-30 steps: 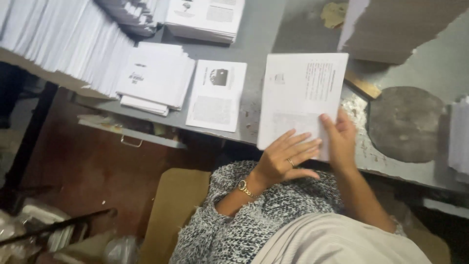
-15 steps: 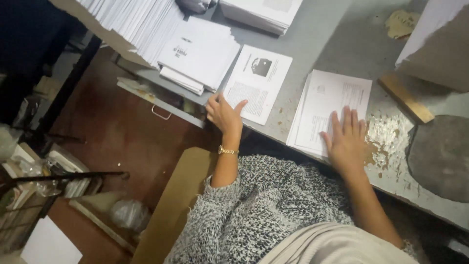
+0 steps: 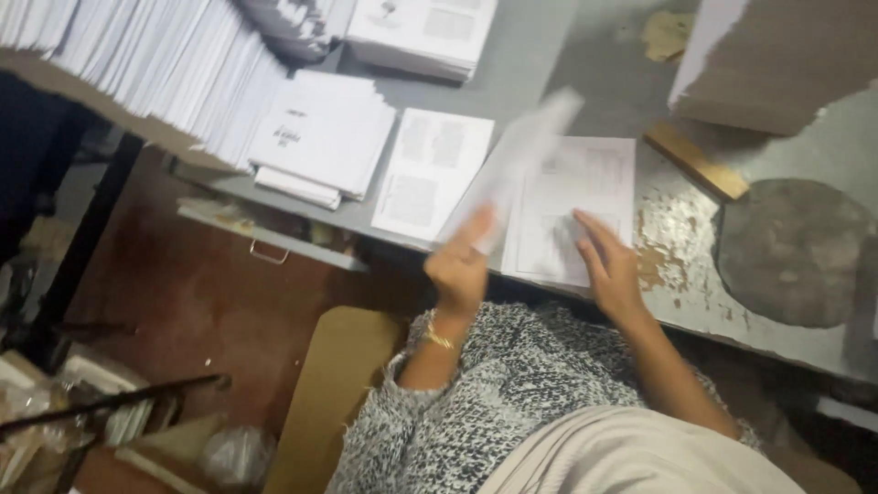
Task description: Folding printed paper sheets into booklets, creasing the folds with a wooden block, and stacking them on a table.
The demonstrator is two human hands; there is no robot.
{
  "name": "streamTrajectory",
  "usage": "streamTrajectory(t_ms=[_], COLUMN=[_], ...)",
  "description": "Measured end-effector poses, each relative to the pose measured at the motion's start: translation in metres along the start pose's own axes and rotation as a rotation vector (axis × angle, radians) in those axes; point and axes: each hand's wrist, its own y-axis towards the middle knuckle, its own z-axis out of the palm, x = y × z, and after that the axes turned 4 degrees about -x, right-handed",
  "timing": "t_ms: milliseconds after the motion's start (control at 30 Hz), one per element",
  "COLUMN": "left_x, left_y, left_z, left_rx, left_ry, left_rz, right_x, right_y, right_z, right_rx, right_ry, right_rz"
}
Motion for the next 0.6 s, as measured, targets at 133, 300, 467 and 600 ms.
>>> streamTrajectory(t_ms=[133, 300, 467, 600], left_x=[-0.037, -0.047, -0.043, -0.046], left_y=[-0.051, -0.063, -0.076, -0.071], left_z=[0.003, 0.003, 0.005, 0.006], left_rx=[0.27, 0.395, 0.394, 0.401], left_ry=[-0.338, -0.373, -0.357, -0.423], left_rz=[0.191, 0.296, 0.305, 0.284], right_x=[0.043, 0.053, 0.072, 0.07], right_y=[-0.01, -0.018, -0.015, -0.013], right_z=[0.0, -0.013, -0.018, -0.02], right_rx=[-0.024, -0.163, -0.18, -0.219], right_ry=[0.591, 0.615, 0.587, 0.496], right_rz=[0.319, 0.292, 0.265, 0.265])
